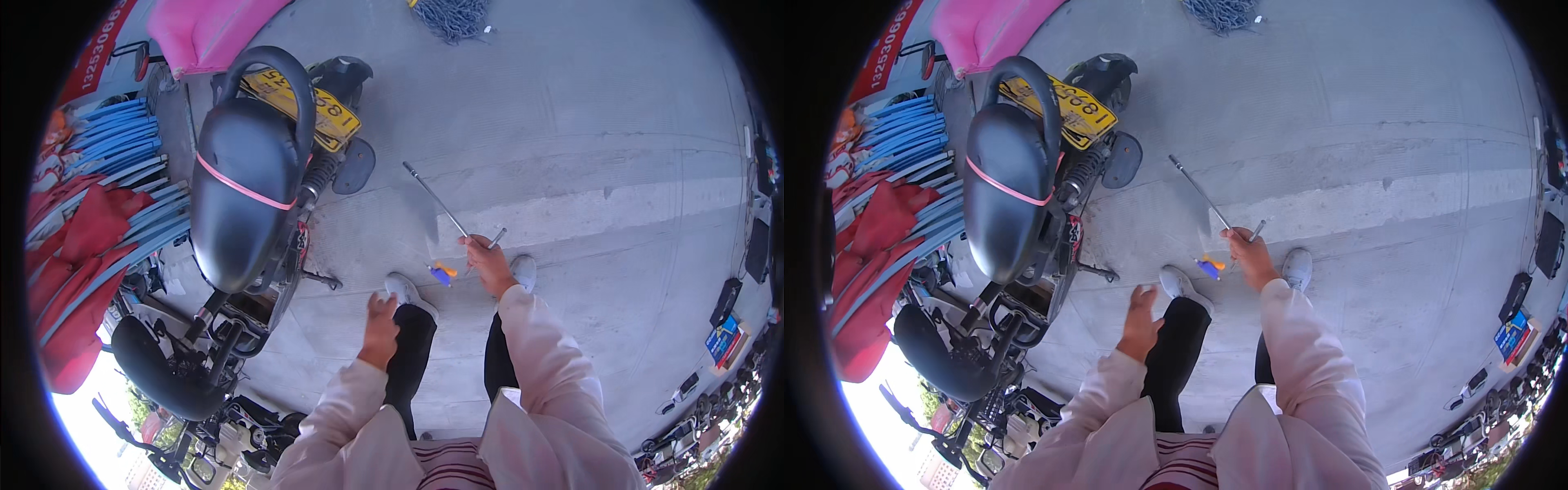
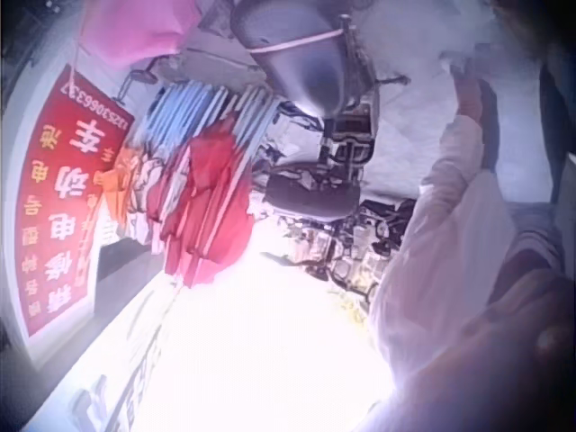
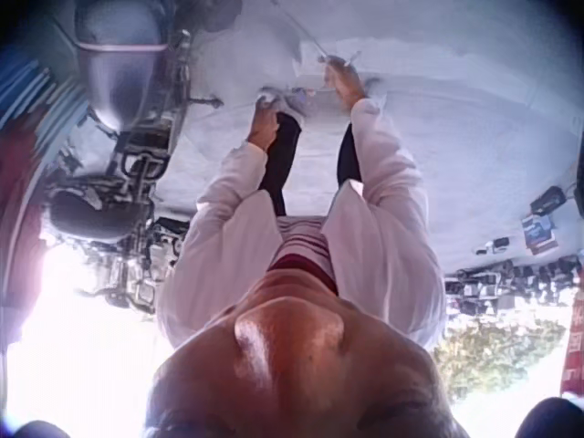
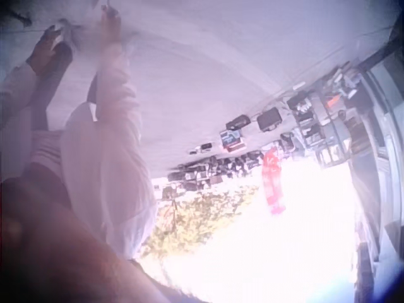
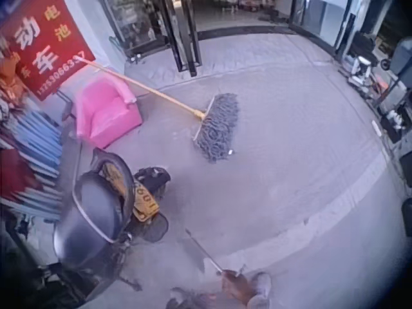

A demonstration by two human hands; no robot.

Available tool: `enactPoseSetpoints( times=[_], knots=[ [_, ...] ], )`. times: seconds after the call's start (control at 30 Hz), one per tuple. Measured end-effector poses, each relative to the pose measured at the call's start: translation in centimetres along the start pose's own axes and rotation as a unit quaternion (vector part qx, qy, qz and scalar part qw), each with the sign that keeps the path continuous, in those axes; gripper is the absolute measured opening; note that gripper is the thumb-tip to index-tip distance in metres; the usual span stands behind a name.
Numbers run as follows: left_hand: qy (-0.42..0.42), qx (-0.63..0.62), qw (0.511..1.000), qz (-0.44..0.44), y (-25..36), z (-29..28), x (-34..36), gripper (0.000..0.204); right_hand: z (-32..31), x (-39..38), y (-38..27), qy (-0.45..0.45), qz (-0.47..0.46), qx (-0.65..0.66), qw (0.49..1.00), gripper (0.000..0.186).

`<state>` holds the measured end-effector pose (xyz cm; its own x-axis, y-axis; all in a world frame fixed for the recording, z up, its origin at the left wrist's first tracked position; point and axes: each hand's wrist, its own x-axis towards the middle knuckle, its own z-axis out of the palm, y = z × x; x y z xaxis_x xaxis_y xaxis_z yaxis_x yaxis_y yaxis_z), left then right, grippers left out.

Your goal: The person uses pliers to cut a cable on the handlebar of a parked electric scooter, then retrieves a screwdriver and T-handle wrench from a nearby tool cart. They use the tools to adjust components on the scooter's rear wheel and handlebar area.

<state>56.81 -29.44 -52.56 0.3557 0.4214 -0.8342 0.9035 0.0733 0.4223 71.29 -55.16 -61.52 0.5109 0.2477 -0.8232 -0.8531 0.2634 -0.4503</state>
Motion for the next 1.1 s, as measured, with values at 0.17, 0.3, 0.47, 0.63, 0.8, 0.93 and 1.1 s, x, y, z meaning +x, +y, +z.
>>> enactPoseSetpoints(
  times=[0.17,0.3,0.47,0.63,0.8,0.93,1.1],
  knots=[
    [0.256,-0.070,0.936,0.231,8.1,-18.8,-3.4,0.054,-1.3,7.6,6.3,0.001,0.017,0.069,0.997,0.029],
    [0.311,-0.077,0.858,0.403,12.7,-25.1,-4.4,0.056,0.0,11.6,8.1,-0.045,0.018,0.077,0.996,0.028],
    [0.505,0.144,0.752,0.399,13.8,-24.5,0.7,0.045,2.0,14.7,7.3,-0.100,0.003,0.071,0.992,0.028],
    [0.518,-0.240,0.685,0.452,17.3,-25.0,5.1,0.034,2.5,17.9,6.7,-0.103,-0.021,0.066,0.992,0.031],
    [0.605,-0.215,0.608,0.468,18.9,-26.8,7.1,0.032,3.1,21.9,7.8,-0.134,-0.054,0.099,0.985,0.035],
    [0.636,-0.092,0.677,0.358,20.2,-26.4,7.7,0.054,2.1,22.2,10.2,-0.150,-0.062,0.121,0.979,0.035],
    [0.605,-0.113,0.702,0.358,20.5,-27.6,8.7,0.070,0.0,21.1,13.3,-0.138,-0.066,0.103,0.983,0.034]
  ],
)
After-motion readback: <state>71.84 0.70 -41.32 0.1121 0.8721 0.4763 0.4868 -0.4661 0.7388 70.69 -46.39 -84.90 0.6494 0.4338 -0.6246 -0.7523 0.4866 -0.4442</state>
